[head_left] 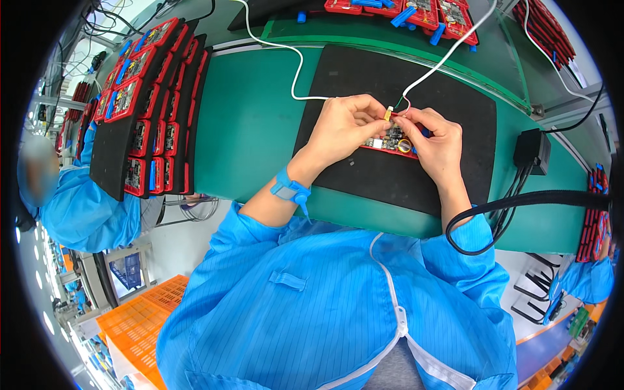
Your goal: The person picks up a circuit board, connects a white cable and a wire connector, and then disconnects them after checking a monitor. They then place the board on a different stack and repeat the process with another board from under a foam sheet.
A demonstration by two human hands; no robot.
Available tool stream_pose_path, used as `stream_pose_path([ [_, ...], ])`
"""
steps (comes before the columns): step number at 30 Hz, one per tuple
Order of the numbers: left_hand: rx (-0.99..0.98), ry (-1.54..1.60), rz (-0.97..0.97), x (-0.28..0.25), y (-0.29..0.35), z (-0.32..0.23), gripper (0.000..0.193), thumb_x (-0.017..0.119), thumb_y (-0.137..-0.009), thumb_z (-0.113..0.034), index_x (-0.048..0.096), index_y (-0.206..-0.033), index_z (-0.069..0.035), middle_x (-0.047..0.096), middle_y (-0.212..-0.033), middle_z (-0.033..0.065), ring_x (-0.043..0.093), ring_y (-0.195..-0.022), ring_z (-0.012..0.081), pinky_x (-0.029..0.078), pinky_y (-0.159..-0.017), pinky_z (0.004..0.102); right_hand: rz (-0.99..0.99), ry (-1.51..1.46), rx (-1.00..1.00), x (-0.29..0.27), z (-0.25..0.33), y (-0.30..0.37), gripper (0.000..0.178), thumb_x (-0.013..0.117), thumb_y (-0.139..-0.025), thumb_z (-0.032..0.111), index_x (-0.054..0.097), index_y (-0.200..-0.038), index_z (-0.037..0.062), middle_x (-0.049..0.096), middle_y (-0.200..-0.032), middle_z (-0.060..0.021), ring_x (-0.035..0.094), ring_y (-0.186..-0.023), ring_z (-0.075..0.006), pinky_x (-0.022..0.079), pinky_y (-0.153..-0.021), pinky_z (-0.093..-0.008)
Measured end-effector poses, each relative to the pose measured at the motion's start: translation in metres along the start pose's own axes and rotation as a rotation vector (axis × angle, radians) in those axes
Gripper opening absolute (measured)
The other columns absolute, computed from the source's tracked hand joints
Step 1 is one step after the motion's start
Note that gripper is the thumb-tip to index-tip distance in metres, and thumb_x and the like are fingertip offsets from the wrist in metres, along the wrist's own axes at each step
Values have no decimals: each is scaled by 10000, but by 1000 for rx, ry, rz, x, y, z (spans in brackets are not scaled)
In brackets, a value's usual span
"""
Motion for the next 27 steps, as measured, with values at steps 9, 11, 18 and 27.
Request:
stream_pose_path([
  [9,13,6,21,-2,1,-1,118,672,-839,18,632,-946,45,683,-855,103,692,-819,165,576,-738,268,7,2,-15,0,0,1,117,740,-770,44,723,-883,17,684,-745,-101,634,-647,-177,499,-596,-283],
  [11,13,18,22,-2,2,0,121,676,-838,12,638,-948,46,683,-862,105,691,-823,164,572,-731,260,7,6,-40,0,0,1,121,742,-768,43,723,-884,16,684,-745,-102,635,-647,-182,500,-596,-285],
  [18,67,-200,-17,-4,4,-6,116,702,-821,-19,665,-907,50,682,-805,92,687,-745,140,549,-659,232,35,52,-121,-2,2,0,141,745,-753,31,716,-888,4,679,-741,-103,629,-664,-202,498,-595,-297],
  [27,221,-267,0,1,1,-8,89,730,-789,-29,693,-839,35,645,-769,40,584,-618,62,448,-544,201,72,78,-150,-3,3,-3,128,738,-753,31,705,-872,-3,663,-731,-102,607,-661,-213,487,-596,-313],
])
Point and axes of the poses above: each hand's wrist, its own y-axis away from the middle knuckle, its own x-axis out of the palm, z = x × y, the point moved 2 cm from there along -y, towards the middle knuckle
